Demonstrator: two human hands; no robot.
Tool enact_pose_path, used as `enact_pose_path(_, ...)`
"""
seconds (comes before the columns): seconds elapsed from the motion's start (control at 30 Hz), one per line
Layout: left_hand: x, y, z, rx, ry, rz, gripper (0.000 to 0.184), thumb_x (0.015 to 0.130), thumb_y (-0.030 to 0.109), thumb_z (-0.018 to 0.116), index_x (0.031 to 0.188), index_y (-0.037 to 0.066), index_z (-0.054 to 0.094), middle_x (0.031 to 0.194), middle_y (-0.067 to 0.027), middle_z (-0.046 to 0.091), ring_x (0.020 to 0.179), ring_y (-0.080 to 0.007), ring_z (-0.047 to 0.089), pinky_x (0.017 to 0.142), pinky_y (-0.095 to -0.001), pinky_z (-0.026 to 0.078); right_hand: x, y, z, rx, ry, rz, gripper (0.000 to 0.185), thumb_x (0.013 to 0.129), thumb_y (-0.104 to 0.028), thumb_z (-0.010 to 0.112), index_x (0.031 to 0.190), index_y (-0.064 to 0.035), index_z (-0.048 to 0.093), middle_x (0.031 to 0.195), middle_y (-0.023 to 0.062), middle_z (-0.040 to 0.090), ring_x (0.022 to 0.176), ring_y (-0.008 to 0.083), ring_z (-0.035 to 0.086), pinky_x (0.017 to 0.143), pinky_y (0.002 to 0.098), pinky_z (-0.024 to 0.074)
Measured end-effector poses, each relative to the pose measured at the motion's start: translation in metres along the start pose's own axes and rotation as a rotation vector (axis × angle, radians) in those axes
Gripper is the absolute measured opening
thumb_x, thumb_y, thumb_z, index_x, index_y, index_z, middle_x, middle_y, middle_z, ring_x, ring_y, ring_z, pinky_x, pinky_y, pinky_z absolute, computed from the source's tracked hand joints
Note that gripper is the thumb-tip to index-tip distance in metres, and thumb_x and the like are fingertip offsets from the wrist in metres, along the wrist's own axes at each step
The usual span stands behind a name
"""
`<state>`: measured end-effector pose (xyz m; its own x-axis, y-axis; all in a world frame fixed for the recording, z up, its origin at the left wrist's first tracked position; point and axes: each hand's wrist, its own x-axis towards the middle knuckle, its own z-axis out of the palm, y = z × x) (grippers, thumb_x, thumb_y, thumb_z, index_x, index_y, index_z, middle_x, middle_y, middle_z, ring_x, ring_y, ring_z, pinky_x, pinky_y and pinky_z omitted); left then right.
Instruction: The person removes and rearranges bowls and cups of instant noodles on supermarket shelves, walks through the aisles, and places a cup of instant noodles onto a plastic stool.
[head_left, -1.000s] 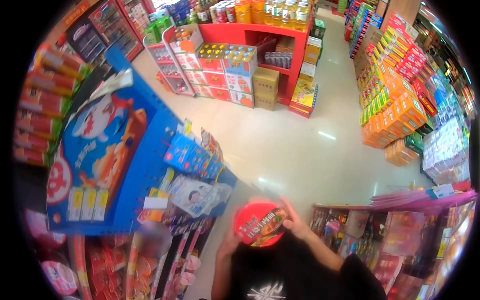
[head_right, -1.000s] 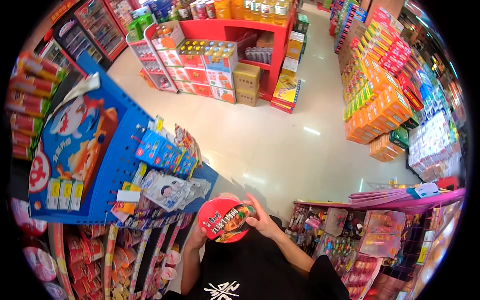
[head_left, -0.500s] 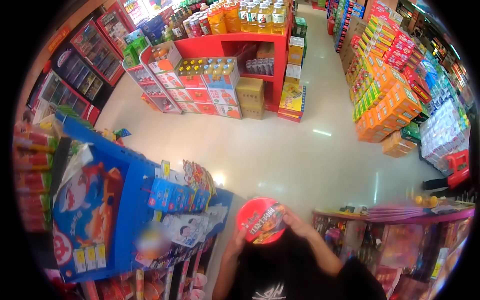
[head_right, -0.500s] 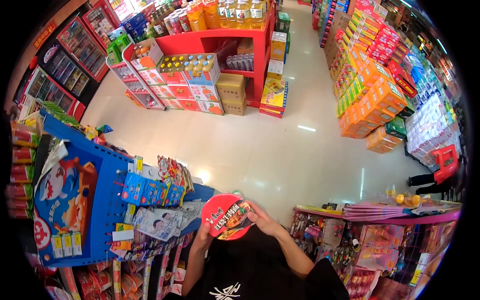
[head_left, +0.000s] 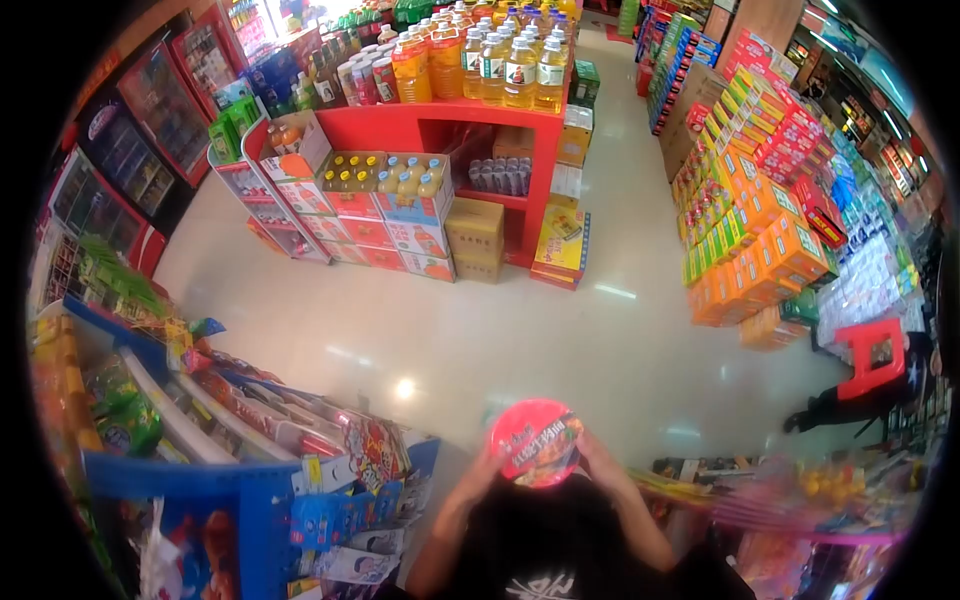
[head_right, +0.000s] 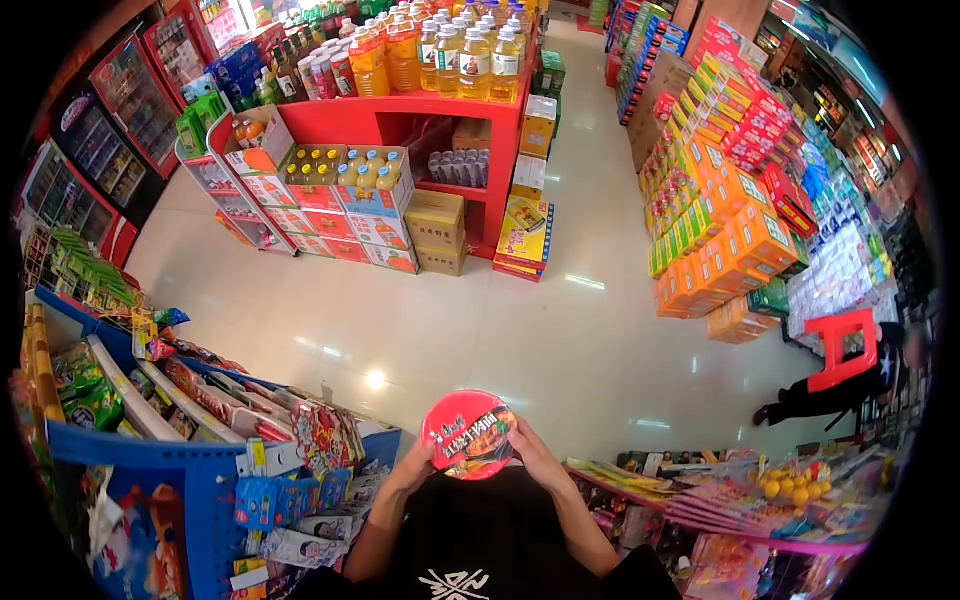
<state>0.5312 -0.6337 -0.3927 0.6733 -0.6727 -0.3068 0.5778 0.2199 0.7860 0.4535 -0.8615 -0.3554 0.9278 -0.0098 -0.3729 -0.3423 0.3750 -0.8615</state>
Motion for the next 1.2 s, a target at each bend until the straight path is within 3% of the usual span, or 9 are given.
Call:
enact_pose_path(0.17, 0.057, 0.041, -0.030, -0.019, 0.032, 0.004, 0.103, 0.082, 0.067, 0.061, 0.152, 0.006, 0.017, 0.150, -0.0122, 0.035, 0.137, -0.0243, 0.039, 0.110, -0.0443, 0.039, 0.073, -0.056, 0.012, -0.006, 0.016, -0.007, 0.073, 0.095, -0.055, 0.053, 0.143, -0.0012, 0.038, 0.131, 0.0090, 0.054, 0.119, 0.0169, 0.052, 0.101, 0.0341, 0.0419)
enact_pose_path(0.33, 0.096, 0.076, -0.048, -0.085, 0.106, 0.137, 0.112, 0.074, 0.072, 0.065, 0.152, 0.005, 0.018, 0.151, -0.0110, 0.034, 0.138, -0.0244, 0.037, 0.111, -0.0449, 0.036, 0.143, -0.072, 0.016, -0.004, -0.029, -0.007, 0.077, 0.093, -0.056, 0.057, 0.140, 0.0020, 0.039, 0.131, 0.0101, 0.054, 0.120, 0.0172, 0.051, 0.104, 0.0335, 0.0394)
enact_pose_path(0.53, 0.118, 0.113, -0.063, -0.101, 0.150, 0.243, 0.110, 0.077, 0.070, 0.065, 0.152, 0.004, 0.018, 0.151, -0.0121, 0.034, 0.138, -0.0247, 0.038, 0.111, -0.0446, 0.035, 0.194, -0.092, 0.031, 0.064, -0.123, 0.023, 0.074, 0.093, -0.054, 0.058, 0.139, 0.0018, 0.041, 0.133, 0.0105, 0.053, 0.121, 0.0167, 0.050, 0.105, 0.0332, 0.0379)
enact_pose_path(0.83, 0.194, 0.147, -0.102, -0.171, 0.353, 0.240, 0.102, 0.080, 0.068, 0.063, 0.150, 0.004, 0.024, 0.148, -0.0116, 0.040, 0.135, -0.0241, 0.042, 0.110, -0.0439, 0.037, 0.318, -0.101, 0.014, 0.086, -0.228, 0.128, 0.075, 0.094, -0.054, 0.057, 0.145, -0.0030, 0.036, 0.136, 0.0070, 0.050, 0.124, 0.0161, 0.049, 0.106, 0.0324, 0.0381)
enact_pose_path(1.03, 0.279, 0.220, -0.111, -0.206, 0.409, 0.287, 0.105, 0.078, 0.069, 0.065, 0.149, 0.003, 0.025, 0.146, -0.0120, 0.042, 0.133, -0.0245, 0.044, 0.110, -0.0440, 0.038, 0.424, -0.168, 0.009, 0.035, -0.302, 0.142, 0.081, 0.091, -0.057, 0.058, 0.146, -0.0030, 0.033, 0.135, 0.0075, 0.050, 0.122, 0.0156, 0.050, 0.105, 0.0328, 0.0391)
enact_pose_path(1.2, 0.358, 0.274, -0.111, -0.236, 0.353, 0.302, 0.106, 0.076, 0.069, 0.068, 0.148, 0.001, 0.028, 0.144, -0.0127, 0.046, 0.131, -0.0253, 0.047, 0.111, -0.0442, 0.038, 0.493, -0.218, -0.015, -0.033, -0.366, 0.051, 0.094, 0.084, -0.060, 0.066, 0.148, -0.0020, 0.028, 0.143, 0.0112, 0.042, 0.128, 0.0198, 0.045, 0.107, 0.0349, 0.0365)
